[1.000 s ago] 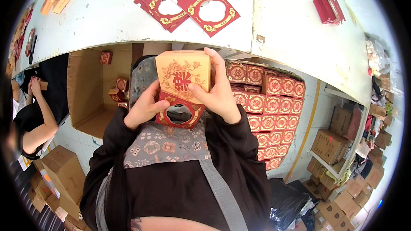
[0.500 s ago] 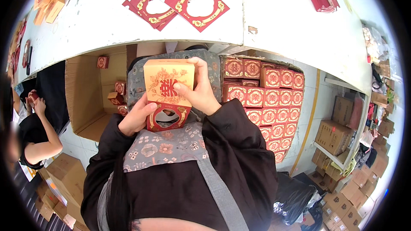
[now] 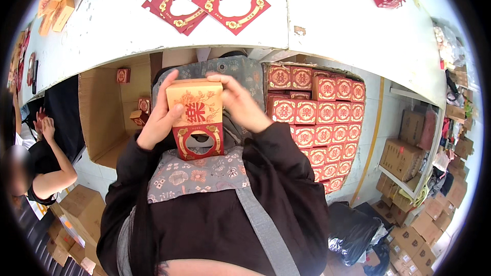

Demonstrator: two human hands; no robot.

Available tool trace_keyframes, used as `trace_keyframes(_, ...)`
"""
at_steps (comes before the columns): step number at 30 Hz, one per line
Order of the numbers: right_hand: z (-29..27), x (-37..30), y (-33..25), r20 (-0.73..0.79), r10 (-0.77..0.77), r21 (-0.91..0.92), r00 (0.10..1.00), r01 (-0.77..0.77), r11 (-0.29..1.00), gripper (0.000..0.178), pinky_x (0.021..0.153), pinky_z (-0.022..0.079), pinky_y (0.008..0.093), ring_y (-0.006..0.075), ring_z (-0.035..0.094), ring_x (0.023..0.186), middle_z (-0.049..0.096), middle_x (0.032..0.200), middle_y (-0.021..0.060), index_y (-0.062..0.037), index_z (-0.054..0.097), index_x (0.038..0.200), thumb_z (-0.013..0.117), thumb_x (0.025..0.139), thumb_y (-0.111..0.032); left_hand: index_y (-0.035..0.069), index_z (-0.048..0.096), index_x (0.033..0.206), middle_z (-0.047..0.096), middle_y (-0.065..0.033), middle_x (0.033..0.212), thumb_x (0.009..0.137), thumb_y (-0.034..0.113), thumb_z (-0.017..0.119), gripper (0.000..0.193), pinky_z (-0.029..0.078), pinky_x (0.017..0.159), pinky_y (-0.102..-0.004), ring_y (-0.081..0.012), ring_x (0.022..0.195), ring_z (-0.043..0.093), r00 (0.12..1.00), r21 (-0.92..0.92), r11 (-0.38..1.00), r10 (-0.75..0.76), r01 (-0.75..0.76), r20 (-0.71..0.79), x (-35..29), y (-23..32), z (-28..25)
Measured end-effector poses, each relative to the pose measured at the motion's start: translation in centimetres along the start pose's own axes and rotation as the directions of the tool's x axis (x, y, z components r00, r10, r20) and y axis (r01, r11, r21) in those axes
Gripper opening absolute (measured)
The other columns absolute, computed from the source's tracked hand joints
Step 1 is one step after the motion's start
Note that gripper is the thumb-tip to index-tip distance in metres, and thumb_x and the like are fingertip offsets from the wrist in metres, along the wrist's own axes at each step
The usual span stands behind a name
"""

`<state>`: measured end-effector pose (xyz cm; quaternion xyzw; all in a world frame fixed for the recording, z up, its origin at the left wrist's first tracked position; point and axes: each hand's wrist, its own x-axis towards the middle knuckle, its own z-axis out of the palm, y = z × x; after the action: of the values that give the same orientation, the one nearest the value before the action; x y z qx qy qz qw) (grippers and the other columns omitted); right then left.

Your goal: The person repeatedly picks up red envelopes and small beige boxes, inserts the envelopes into the boxes, and places the assembled units on a table. The process is repeated continuously with both hands visible throughout.

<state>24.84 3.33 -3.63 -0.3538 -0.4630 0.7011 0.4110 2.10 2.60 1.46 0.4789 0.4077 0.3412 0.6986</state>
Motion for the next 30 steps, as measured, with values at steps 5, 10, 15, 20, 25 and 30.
trace_keyframes(5,-2.7,0.9,-0.9,0.076,0.112,-0.192,0.991,-0.095,0.977,0.026,0.093,0.046,0.029,0.0167,0.056,0.111,0.06,0.121,0.0101,-0.0025,0.063,0.117,0.053,0.094,-0.008,0.006,0.028,0.126,0.044,-0.0077,0.115,0.094,0.011,0.052,0.041,0.042,0.089,-0.0257,-0.01,0.107,0.044,0.996,-0.021,0.995,-0.094,0.094,-0.009,0.3,-3.2,-0.5)
trace_keyframes(10,-3.2,0.9,-1.0,0.14,0.09,-0.324,0.986,-0.04,0.945,0.025,0.089,0.048,0.027,0.0147,0.062,0.104,0.069,0.106,0.009,-0.0023,0.064,0.114,0.059,0.089,-0.004,0.006,0.039,0.116,0.048,-0.0126,0.12,0.086,0.009,0.061,0.037,0.038,0.097,-0.033,-0.0224,0.11,0.049,0.989,0.505,0.857,0.141,-0.104,-0.036,-0.5,-3.4,-1.0)
trace_keyframes(15,-2.6,-0.4,-2.0,0.157,-0.072,-0.465,0.985,0.138,0.874,0.019,0.086,0.051,0.03,0.0228,0.064,0.102,0.067,0.108,0.013,-0.0014,0.066,0.106,0.056,0.09,-0.001,0.004,0.047,0.117,0.047,-0.0163,0.125,0.088,0.01,0.057,0.031,0.036,0.101,-0.0364,-0.0272,0.12,0.046,0.937,0.41,0.868,0.34,-0.279,-0.083,-1.7,-3.8,0.4)
trace_keyframes(20,0.0,-1.7,0.0,0.008,-0.027,-0.096,1.0,0.028,0.995,0.017,0.095,0.044,0.032,0.0207,0.057,0.11,0.062,0.113,0.0122,0.0003,0.061,0.105,0.049,0.093,0.001,0.002,0.055,0.105,0.053,-0.0133,0.111,0.088,0.009,0.06,0.02,0.039,0.097,-0.0362,-0.0259,0.112,0.052,0.932,0.302,0.918,0.318,-0.257,-0.173,-2.6,-3.5,0.6)
trace_keyframes(25,3.6,-2.4,1.5,-0.117,-0.232,-0.048,0.966,0.228,0.972,0.018,0.094,0.043,0.0351,0.0239,0.057,0.108,0.062,0.111,0.0149,-0.0011,0.057,0.099,0.041,0.092,0.002,0.0,0.06,0.098,0.057,-0.0137,0.108,0.092,0.012,0.055,0.014,0.04,0.097,-0.0383,-0.0274,0.111,0.054,0.923,0.262,0.931,0.315,-0.255,-0.223,-4.0,-2.4,0.8)
trace_keyframes(30,2.1,-4.9,2.8,-0.01,-0.241,-0.132,0.971,0.237,0.962,0.016,0.094,0.044,0.0371,0.0276,0.06,0.107,0.061,0.115,0.0172,0.0,0.058,0.1,0.048,0.086,0.0,0.001,0.06,0.103,0.061,-0.016,0.109,0.089,0.011,0.059,0.017,0.042,0.095,-0.0393,-0.0309,0.109,0.056,0.931,0.41,0.864,0.356,-0.293,-0.084,-5.1,-3.9,1.4)
